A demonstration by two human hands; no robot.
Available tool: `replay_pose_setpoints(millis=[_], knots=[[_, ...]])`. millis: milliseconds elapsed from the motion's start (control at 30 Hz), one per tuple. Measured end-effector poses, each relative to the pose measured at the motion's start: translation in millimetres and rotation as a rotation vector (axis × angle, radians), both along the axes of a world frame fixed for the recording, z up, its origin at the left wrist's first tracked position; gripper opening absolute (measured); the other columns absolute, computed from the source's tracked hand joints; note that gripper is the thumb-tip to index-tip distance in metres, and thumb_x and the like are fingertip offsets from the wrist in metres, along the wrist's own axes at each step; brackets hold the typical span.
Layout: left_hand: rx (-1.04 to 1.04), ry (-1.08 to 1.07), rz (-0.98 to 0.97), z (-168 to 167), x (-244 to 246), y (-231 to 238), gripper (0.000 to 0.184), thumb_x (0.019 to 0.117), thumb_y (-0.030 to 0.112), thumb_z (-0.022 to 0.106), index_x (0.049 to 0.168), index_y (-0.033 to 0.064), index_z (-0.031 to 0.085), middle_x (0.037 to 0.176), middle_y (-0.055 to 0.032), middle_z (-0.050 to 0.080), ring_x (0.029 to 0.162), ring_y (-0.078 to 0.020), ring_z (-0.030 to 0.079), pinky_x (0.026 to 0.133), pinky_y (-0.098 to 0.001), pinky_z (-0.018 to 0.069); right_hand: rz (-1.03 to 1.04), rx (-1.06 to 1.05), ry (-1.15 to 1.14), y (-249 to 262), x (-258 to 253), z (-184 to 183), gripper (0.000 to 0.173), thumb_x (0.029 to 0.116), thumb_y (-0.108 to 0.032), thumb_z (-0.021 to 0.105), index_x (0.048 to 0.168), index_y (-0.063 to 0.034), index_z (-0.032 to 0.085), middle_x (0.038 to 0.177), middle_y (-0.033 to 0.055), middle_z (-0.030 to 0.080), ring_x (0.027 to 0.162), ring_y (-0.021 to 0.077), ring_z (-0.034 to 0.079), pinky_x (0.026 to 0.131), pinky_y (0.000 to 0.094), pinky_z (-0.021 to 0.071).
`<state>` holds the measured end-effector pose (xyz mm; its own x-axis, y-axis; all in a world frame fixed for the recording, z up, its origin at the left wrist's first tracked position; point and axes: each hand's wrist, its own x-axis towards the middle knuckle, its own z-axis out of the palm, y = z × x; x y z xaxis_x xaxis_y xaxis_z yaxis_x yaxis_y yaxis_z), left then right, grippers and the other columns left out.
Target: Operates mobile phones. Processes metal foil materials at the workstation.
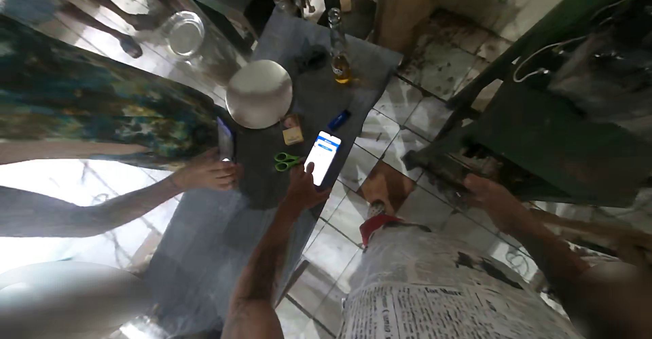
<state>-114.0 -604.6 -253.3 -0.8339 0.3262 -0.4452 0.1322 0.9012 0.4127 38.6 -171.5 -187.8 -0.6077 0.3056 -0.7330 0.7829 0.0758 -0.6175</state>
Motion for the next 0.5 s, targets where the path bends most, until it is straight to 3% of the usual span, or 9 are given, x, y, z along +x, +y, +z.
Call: replay_pose_setpoints(millis=[67, 133, 200, 267, 333, 500], knots=[[-0.047, -0.049, -0.082, 10.2, 26.4, 25.2, 0.083, 0.0919, 0.055, 0.067, 0.15, -0.0005, 0.046, 0.154, -0.0278, 0.043, 0.147, -0.0478, 0.033, 0.124, -0.0614, 0.0167, 0.019, 0.037, -0.066, 3.6, 21.8, 0.6, 0.054, 0.109, -0.031, 0.049, 0.153, -0.0005, 0.041, 0.154, 0.0226, 0.045, 0.133, 0.0315, 0.053, 0.107, 0.0459, 0.0476], [0.067, -0.1, -0.118, 14.9, 62.1, 58.9, 0.071, 0.0983, 0.047, 0.06, 0.149, -0.0008, 0.048, 0.151, -0.0277, 0.047, 0.145, -0.0455, 0.038, 0.123, -0.0568, 0.0241, -0.014, 0.057, -0.088, 6.6, 48.9, -5.4, 0.052, 0.1087, -0.029, 0.05, 0.151, 0.0011, 0.044, 0.151, 0.0233, 0.048, 0.133, 0.0322, 0.054, 0.107, 0.047, 0.0472], [0.223, -0.229, -0.187, 11.4, 95.4, 94.1, 0.066, 0.1016, 0.04, 0.058, 0.151, -0.0012, 0.045, 0.154, -0.025, 0.046, 0.147, -0.0409, 0.038, 0.124, -0.0504, 0.0256, 0.017, 0.081, -0.115, 16.2, 78.1, -22.1, 0.05, 0.109, -0.029, 0.049, 0.148, 0.0025, 0.046, 0.148, 0.0252, 0.051, 0.129, 0.035, 0.056, 0.105, 0.0506, 0.0481], [0.36, -0.325, -0.302, 3.1, 116.1, 124.1, 0.054, 0.1024, 0.03, 0.06, 0.143, -0.0048, 0.051, 0.144, -0.0275, 0.054, 0.137, -0.0398, 0.051, 0.116, -0.0507, 0.0388, 0.079, 0.097, -0.144, 26.7, 104.7, -39.2, 0.048, 0.1093, -0.029, 0.049, 0.144, 0.0042, 0.049, 0.143, 0.0276, 0.053, 0.126, 0.0385, 0.057, 0.103, 0.0556, 0.0482], [0.41, -0.451, -0.375, -5.4, 123.3, 143.1, 0.043, 0.101, 0.02, 0.059, 0.137, -0.0027, 0.056, 0.135, -0.0265, 0.058, 0.127, -0.0383, 0.057, 0.109, -0.0524, 0.0454, 0.069, 0.092, -0.199, 32.6, 121.6, -46.9, 0.05, 0.1089, -0.029, 0.05, 0.147, 0.0037, 0.048, 0.145, 0.0279, 0.052, 0.129, 0.04, 0.056, 0.105, 0.0574, 0.0462], [0.351, -0.499, -0.206, -2.3, 107.4, 132.3, 0.055, 0.1019, 0.027, 0.062, 0.146, -0.0034, 0.049, 0.147, -0.0275, 0.051, 0.139, -0.037, 0.049, 0.117, -0.0502, 0.0374, -0.126, 0.006, -0.191, 30.3, 136.7, -46.6, 0.052, 0.1091, -0.026, 0.05, 0.15, 0.0043, 0.042, 0.154, 0.0248, 0.044, 0.138, 0.0353, 0.049, 0.11, 0.0517, 0.0445]])
